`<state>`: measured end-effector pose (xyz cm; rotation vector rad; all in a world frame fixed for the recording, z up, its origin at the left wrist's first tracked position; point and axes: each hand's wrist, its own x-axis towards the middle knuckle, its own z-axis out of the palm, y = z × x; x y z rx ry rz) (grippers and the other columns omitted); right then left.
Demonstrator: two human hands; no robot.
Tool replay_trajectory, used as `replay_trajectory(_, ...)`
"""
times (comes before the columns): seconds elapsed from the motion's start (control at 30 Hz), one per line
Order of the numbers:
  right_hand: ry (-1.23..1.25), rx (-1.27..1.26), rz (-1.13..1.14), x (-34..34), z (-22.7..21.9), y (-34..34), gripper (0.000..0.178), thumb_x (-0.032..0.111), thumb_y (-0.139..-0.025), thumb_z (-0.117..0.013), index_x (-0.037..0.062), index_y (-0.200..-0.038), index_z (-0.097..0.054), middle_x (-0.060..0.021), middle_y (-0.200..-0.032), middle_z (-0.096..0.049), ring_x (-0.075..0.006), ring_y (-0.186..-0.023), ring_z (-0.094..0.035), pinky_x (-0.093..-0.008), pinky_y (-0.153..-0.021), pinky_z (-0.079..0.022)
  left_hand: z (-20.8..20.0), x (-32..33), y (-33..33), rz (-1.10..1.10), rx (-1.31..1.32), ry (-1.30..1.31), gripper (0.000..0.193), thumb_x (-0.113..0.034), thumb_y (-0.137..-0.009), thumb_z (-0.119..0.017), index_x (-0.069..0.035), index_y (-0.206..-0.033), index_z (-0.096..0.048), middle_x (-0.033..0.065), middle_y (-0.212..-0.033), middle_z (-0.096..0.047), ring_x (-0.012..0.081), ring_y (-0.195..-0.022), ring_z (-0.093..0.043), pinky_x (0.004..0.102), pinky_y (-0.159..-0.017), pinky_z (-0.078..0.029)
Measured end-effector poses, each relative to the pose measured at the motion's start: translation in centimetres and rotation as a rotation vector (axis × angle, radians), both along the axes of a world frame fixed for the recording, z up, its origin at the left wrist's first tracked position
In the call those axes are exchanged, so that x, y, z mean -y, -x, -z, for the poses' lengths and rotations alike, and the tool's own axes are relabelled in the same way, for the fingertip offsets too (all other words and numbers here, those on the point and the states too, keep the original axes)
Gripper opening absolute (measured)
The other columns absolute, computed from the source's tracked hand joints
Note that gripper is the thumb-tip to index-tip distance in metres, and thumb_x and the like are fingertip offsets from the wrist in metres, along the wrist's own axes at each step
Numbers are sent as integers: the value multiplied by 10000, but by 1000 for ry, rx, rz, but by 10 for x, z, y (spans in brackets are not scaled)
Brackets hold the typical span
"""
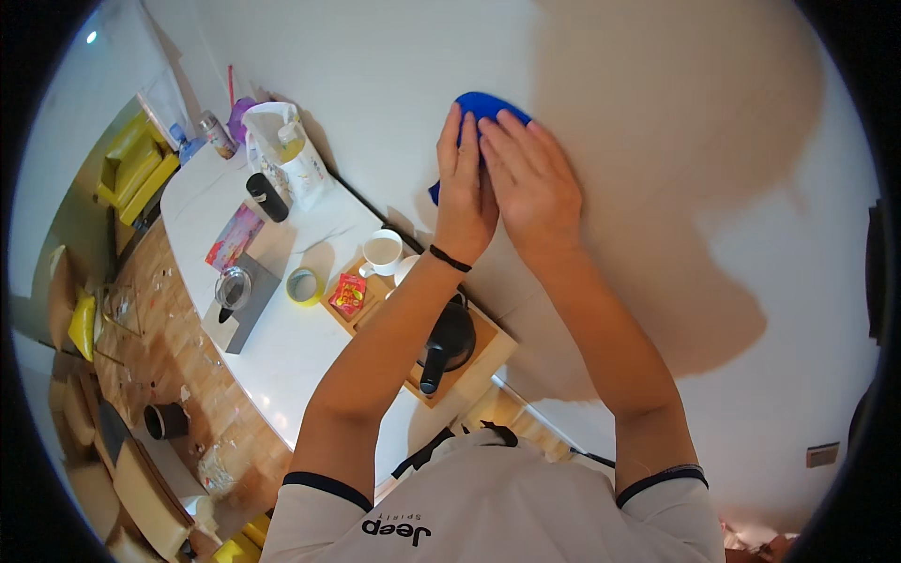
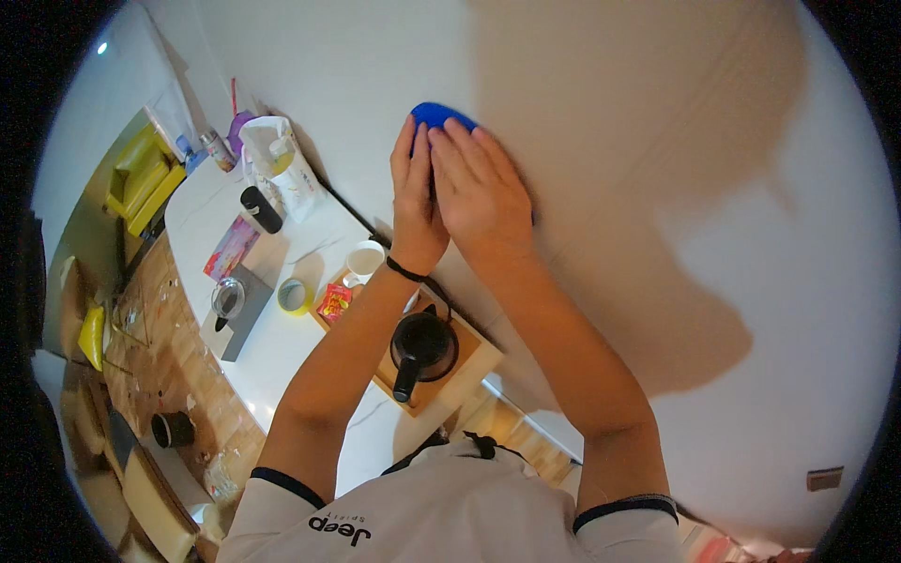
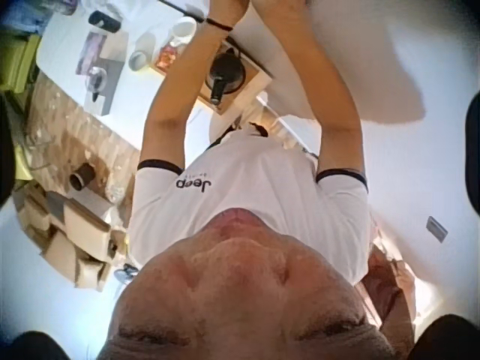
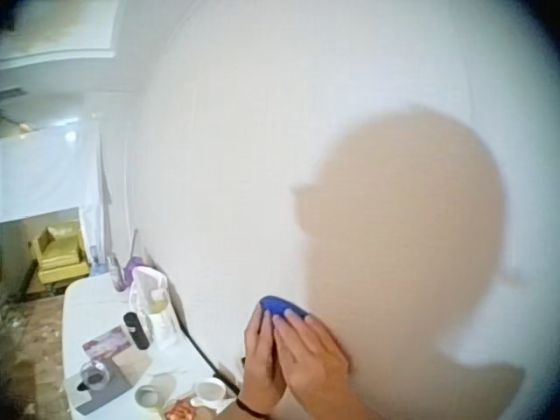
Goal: The person wipes a white table and a brown leather sofa with a blue cloth. They move a kettle and a cup on the table before wiping, then proceed to wipe the sofa cushions and armrests.
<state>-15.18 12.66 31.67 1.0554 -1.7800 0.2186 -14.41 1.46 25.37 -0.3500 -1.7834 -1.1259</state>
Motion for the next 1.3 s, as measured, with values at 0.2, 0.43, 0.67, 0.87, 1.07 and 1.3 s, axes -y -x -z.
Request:
replay_trajectory(0.2, -228, 76, 3, -33, 59, -10, 334, 122, -830, -622, -13, -1112, -738, -95, -1304, -673, -233, -1321, -555, -392, -1162, -408, 59, -38, -27, -83, 209, -102, 605, -11, -968, -561, 34, -1536, -357, 237, -1615, -279, 386, -1476, -328, 424, -1200, -319)
replay_trajectory(0.43, 23, 69, -21, -56, 0, -44, 270, 91, -828, -649, 6, -1062, -753, -86, -1298, -683, -239, -1292, -593, -396, -1125, -448, -11, -56, -58, 18, 66, -32, 634, 48, -932, -569, 30, -1534, -372, 232, -1621, -281, 389, -1463, -349, 420, -1202, -315)
replay_trajectory(0.67, -165, 117, -7, -104, 24, -53, 314, 77, -832, -635, -28, -1114, -728, -108, -1365, -641, -259, -1337, -554, -391, -1148, -424, 27, -104, -61, -77, 86, -14, 660, 73, -933, -570, 61, -1544, -320, 251, -1641, -212, 414, -1483, -312, 420, -1199, -332)
replay_trajectory(0.87, -327, 265, 1, -130, 92, -59, 322, 97, -851, -615, -42, -1122, -720, -129, -1372, -630, -259, -1349, -533, -401, -1177, -389, 108, -144, -83, 20, 267, -246, 654, 9, -953, -585, 25, -1559, -337, 237, -1632, -267, 400, -1469, -349, 435, -1197, -322)
replay_trajectory(1.07, 154, -57, -60, -128, -42, -74, 288, 58, -824, -652, -40, -1085, -725, -89, -1265, -694, -254, -1246, -620, -405, -1091, -481, -48, -128, -77, -77, -158, 34, 580, 157, -900, -477, 85, -1474, -436, 252, -1581, -356, 404, -1434, -397, 417, -1174, -352)
replay_trajectory(1.3, 20, -38, -1, -152, -29, -70, 310, 67, -775, -668, -40, -1055, -742, -98, -1228, -711, -249, -1224, -635, -398, -1117, -456, -18, -158, -62, -46, -95, -90, 502, 85, -941, -552, 73, -1439, -488, 238, -1581, -370, 385, -1396, -450, 414, -1163, -377)
